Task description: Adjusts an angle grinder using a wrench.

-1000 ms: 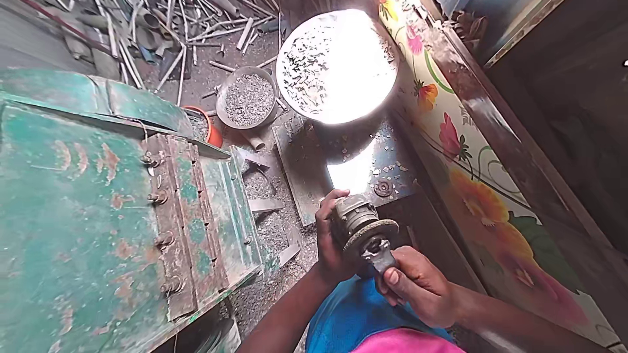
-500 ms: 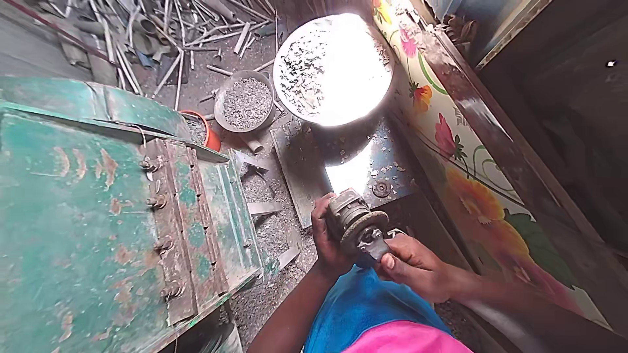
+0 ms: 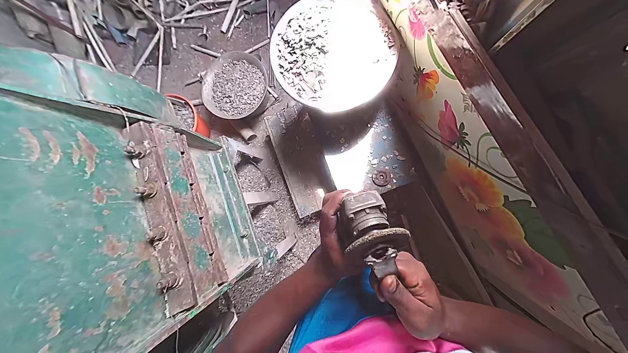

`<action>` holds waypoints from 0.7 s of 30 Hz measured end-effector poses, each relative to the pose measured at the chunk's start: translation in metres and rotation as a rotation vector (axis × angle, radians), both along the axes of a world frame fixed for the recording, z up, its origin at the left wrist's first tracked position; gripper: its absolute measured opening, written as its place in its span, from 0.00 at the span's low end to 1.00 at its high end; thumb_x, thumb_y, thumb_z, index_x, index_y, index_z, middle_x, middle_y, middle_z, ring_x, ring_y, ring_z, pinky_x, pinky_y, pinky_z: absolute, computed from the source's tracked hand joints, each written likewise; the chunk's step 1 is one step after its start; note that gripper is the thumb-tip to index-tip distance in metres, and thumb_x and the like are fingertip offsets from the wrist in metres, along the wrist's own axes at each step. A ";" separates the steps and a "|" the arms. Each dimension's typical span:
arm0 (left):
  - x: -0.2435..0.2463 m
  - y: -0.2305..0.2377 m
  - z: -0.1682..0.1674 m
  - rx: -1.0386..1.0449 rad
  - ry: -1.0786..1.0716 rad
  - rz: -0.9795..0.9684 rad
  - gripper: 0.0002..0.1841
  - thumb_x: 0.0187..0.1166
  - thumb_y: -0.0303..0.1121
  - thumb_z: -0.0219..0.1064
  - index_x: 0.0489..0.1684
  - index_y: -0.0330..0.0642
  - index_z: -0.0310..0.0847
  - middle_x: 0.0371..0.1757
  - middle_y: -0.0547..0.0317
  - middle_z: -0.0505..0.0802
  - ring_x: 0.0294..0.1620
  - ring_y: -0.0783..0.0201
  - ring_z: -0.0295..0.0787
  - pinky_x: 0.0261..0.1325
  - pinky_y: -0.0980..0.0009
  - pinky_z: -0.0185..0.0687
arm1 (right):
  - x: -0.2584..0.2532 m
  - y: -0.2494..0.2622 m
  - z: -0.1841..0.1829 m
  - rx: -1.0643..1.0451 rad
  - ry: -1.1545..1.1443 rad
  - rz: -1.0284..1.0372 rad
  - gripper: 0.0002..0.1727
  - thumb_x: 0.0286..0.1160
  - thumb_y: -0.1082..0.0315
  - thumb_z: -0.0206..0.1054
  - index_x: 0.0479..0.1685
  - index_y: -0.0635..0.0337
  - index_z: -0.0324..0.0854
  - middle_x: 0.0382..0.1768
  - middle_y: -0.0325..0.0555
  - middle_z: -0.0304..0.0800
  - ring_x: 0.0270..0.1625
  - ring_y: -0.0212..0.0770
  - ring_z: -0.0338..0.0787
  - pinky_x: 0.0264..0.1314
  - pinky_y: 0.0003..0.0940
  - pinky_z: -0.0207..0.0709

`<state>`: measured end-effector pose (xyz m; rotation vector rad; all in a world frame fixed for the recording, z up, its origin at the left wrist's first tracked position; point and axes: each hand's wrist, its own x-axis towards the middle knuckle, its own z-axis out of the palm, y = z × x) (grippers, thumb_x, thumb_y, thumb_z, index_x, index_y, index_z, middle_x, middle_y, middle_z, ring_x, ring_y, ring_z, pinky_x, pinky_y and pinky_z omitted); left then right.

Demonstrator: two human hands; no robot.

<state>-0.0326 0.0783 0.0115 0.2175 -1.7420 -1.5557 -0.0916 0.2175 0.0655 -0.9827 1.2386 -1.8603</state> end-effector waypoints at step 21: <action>-0.012 0.005 -0.017 -0.011 -0.088 0.111 0.35 0.72 0.53 0.77 0.75 0.46 0.69 0.67 0.64 0.86 0.68 0.73 0.83 0.73 0.69 0.81 | 0.012 -0.017 -0.005 0.096 0.072 -0.213 0.28 0.94 0.48 0.50 0.27 0.60 0.76 0.16 0.35 0.70 0.20 0.21 0.73 0.25 0.16 0.69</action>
